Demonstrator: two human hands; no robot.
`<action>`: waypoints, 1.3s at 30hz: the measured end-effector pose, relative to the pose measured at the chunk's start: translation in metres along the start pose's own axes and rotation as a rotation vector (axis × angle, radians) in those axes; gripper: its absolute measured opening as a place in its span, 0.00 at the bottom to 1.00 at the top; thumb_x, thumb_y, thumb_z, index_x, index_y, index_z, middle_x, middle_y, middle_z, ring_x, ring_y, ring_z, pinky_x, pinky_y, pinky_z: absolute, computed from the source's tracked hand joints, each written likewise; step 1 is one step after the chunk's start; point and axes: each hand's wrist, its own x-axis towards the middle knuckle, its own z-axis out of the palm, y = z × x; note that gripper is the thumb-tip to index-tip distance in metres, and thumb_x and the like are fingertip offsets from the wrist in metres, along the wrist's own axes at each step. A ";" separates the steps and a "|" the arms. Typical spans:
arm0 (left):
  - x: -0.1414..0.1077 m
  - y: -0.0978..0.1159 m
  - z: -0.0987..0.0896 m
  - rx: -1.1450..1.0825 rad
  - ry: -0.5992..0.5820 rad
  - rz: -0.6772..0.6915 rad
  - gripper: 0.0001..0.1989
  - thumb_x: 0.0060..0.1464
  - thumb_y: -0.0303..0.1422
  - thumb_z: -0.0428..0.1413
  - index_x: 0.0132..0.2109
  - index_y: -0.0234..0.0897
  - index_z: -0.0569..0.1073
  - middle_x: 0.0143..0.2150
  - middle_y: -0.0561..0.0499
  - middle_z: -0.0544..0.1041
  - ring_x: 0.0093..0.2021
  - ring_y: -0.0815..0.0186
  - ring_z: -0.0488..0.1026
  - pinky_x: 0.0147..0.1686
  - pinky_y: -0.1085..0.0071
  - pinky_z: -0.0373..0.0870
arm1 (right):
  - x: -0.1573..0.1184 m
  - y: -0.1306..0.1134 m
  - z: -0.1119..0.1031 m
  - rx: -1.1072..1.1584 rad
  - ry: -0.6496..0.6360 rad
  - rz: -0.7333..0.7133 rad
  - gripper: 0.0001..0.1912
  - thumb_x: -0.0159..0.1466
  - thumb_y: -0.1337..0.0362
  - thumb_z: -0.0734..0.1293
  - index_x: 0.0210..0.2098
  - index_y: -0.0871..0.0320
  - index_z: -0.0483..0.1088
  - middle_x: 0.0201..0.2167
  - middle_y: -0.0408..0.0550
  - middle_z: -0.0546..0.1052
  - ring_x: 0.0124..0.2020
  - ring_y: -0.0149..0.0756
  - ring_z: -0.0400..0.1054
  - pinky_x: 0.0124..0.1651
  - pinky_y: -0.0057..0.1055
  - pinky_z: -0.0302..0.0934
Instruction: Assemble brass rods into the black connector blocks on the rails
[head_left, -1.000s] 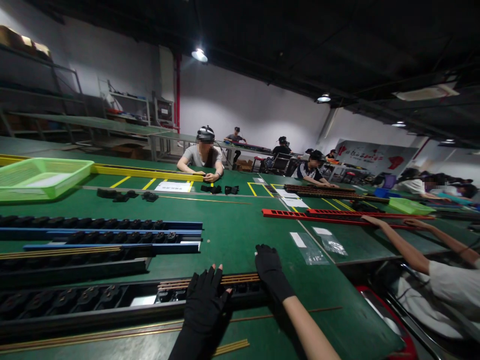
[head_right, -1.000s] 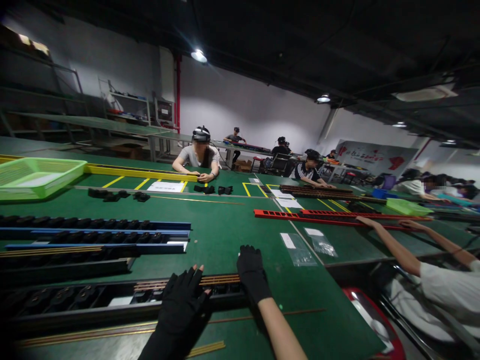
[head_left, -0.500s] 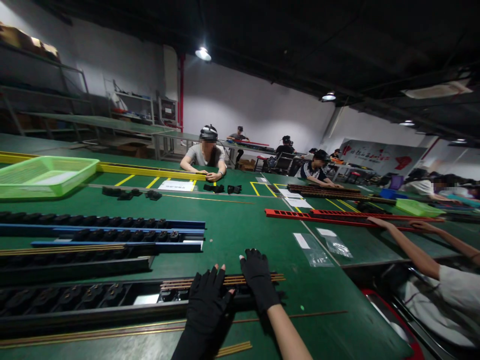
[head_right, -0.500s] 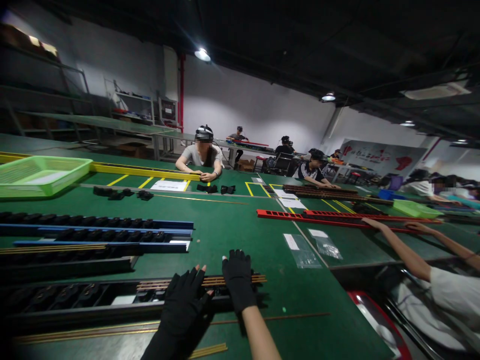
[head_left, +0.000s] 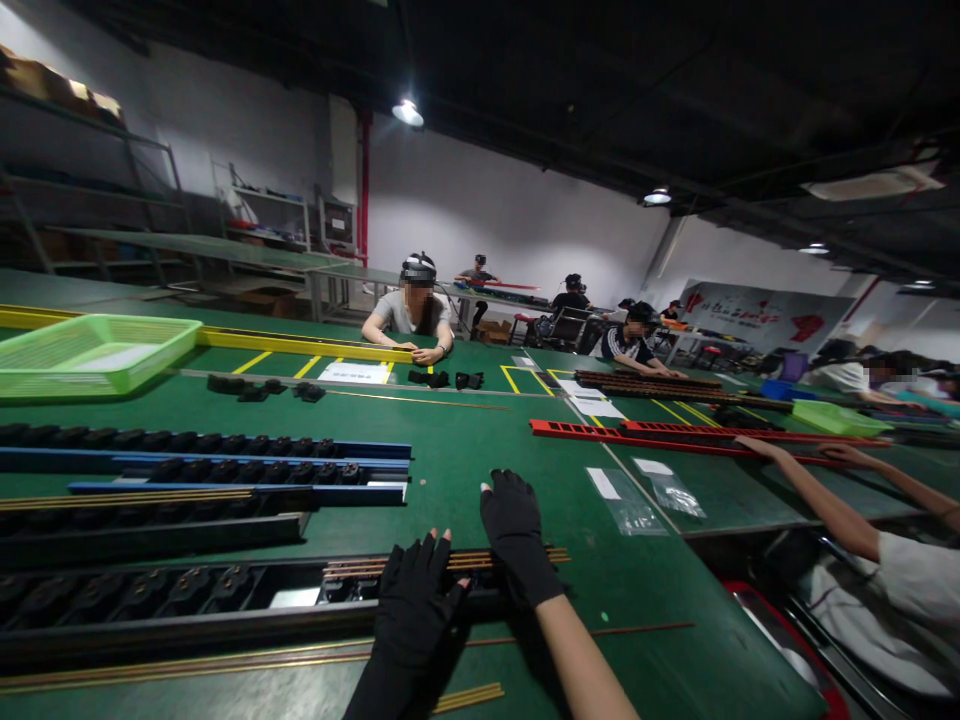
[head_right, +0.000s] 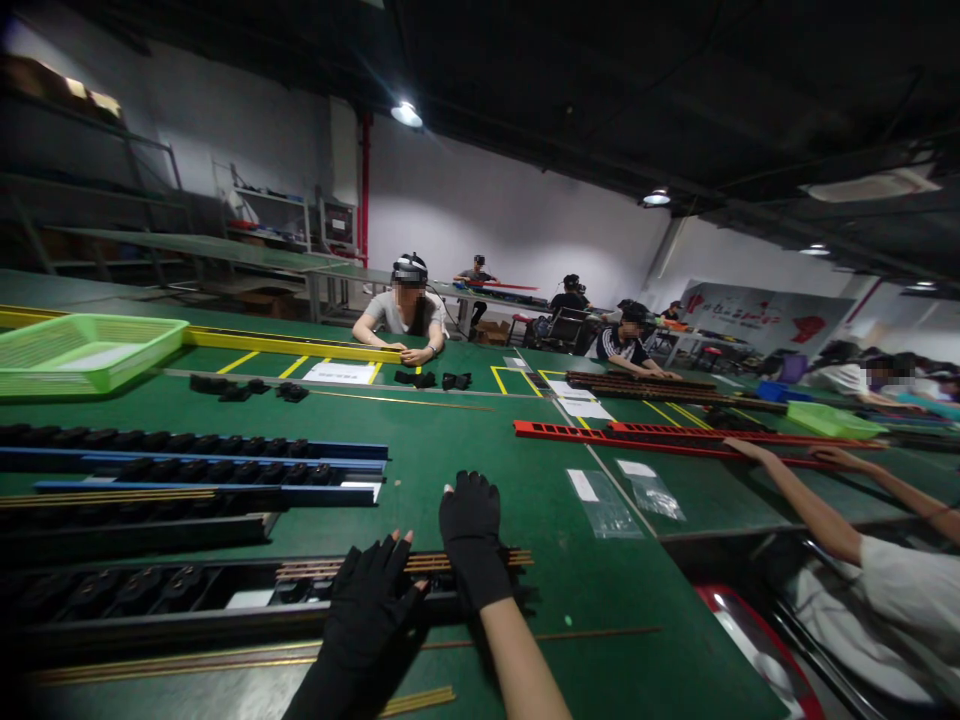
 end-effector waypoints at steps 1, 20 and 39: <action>-0.001 -0.001 0.001 0.005 0.005 0.004 0.27 0.65 0.44 0.53 0.67 0.43 0.69 0.63 0.42 0.76 0.59 0.51 0.75 0.61 0.49 0.64 | 0.001 -0.005 0.001 0.019 0.032 0.018 0.17 0.72 0.65 0.59 0.52 0.62 0.76 0.50 0.63 0.79 0.51 0.49 0.74 0.54 0.45 0.66; -0.002 -0.004 0.004 0.050 -0.097 -0.004 0.29 0.60 0.38 0.55 0.67 0.39 0.68 0.63 0.38 0.76 0.60 0.49 0.74 0.63 0.48 0.62 | -0.024 -0.034 0.034 0.025 -0.337 -0.083 0.15 0.69 0.65 0.61 0.44 0.60 0.80 0.45 0.59 0.82 0.47 0.49 0.77 0.48 0.40 0.68; 0.058 -0.014 0.002 0.141 -0.115 -0.090 0.22 0.66 0.36 0.48 0.62 0.35 0.74 0.65 0.35 0.73 0.67 0.43 0.67 0.62 0.40 0.63 | -0.024 -0.034 0.039 0.056 -0.285 -0.044 0.14 0.70 0.67 0.61 0.42 0.59 0.80 0.45 0.58 0.83 0.46 0.46 0.79 0.47 0.37 0.69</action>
